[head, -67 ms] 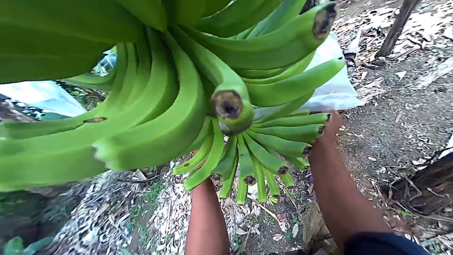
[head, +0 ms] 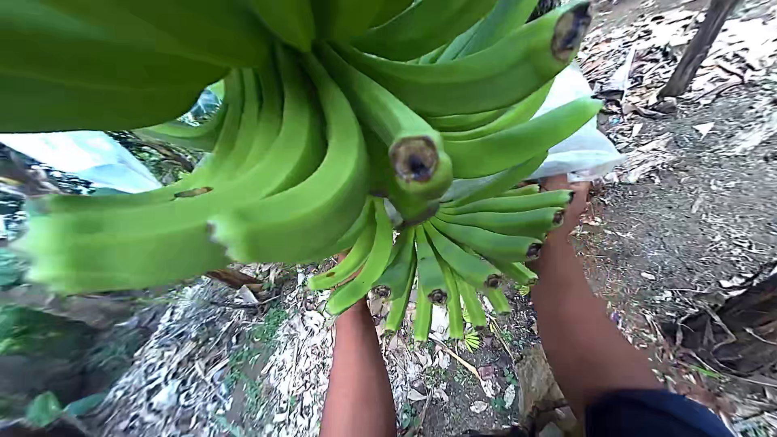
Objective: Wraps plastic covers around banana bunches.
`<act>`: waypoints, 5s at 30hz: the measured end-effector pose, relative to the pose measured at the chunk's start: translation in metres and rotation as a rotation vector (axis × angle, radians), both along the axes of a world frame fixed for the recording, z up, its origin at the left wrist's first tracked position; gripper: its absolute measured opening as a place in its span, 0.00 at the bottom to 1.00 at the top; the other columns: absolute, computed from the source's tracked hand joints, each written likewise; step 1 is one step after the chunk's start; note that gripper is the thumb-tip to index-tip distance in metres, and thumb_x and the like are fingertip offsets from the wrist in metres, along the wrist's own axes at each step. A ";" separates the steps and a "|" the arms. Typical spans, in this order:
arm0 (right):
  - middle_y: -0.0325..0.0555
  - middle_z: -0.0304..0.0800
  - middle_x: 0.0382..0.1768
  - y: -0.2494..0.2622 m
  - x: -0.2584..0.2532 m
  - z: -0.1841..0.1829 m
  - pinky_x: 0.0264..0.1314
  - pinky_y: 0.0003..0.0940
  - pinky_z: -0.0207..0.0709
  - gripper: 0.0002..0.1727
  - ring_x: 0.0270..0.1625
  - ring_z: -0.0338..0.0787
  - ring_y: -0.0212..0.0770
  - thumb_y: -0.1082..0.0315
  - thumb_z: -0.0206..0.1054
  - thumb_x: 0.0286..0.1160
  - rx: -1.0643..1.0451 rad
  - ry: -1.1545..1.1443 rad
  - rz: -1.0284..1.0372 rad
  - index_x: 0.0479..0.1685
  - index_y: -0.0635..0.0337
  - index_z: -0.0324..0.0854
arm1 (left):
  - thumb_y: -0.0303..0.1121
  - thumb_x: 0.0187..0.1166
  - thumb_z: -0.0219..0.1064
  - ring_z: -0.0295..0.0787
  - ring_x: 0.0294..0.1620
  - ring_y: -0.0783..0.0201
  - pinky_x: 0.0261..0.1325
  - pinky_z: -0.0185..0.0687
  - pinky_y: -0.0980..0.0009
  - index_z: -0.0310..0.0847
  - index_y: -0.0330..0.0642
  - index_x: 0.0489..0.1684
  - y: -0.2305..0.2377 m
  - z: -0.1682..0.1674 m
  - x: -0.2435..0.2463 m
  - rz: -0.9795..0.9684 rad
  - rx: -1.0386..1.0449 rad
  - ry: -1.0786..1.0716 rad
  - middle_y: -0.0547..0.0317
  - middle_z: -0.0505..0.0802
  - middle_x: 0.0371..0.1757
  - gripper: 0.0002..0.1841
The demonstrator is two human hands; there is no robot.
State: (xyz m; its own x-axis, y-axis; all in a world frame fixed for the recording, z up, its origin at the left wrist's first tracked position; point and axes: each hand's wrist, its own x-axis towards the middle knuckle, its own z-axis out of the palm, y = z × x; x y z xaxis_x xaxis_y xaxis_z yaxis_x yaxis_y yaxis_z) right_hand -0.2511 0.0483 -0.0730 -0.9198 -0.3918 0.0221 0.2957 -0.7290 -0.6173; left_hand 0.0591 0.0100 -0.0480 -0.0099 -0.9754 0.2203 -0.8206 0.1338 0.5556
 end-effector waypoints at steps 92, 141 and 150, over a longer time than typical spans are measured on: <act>0.43 0.88 0.30 0.317 0.114 -0.087 0.41 0.46 0.81 0.14 0.33 0.86 0.39 0.56 0.74 0.76 0.950 1.303 1.645 0.41 0.58 0.87 | 0.50 0.86 0.64 0.91 0.33 0.60 0.40 0.89 0.50 0.88 0.50 0.56 0.223 -0.026 0.011 -0.778 0.446 -0.134 0.60 0.94 0.36 0.16; 0.49 0.91 0.60 0.226 0.142 0.022 0.71 0.51 0.82 0.41 0.63 0.90 0.43 0.46 0.84 0.59 0.554 1.372 1.007 0.73 0.56 0.78 | 0.47 0.92 0.48 0.92 0.42 0.52 0.51 0.86 0.47 0.87 0.37 0.42 0.260 0.017 0.058 -0.284 0.075 -0.039 0.49 0.92 0.36 0.25; 0.44 0.88 0.28 0.242 0.057 0.138 0.40 0.61 0.80 0.19 0.35 0.89 0.50 0.43 0.72 0.76 0.708 2.270 0.851 0.36 0.50 0.88 | 0.63 0.77 0.65 0.65 0.88 0.43 0.87 0.62 0.46 0.63 0.34 0.85 0.294 0.064 0.018 -0.678 -0.769 -0.071 0.34 0.74 0.84 0.45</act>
State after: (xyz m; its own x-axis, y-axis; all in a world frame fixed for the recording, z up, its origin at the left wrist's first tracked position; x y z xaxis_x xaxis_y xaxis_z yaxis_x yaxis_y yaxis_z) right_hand -0.1944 0.2905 0.0649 0.5316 -0.8465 0.0277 -0.8173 -0.5212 -0.2457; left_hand 0.0771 0.3036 0.0162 -0.5434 -0.3550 0.7607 -0.4672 0.8808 0.0772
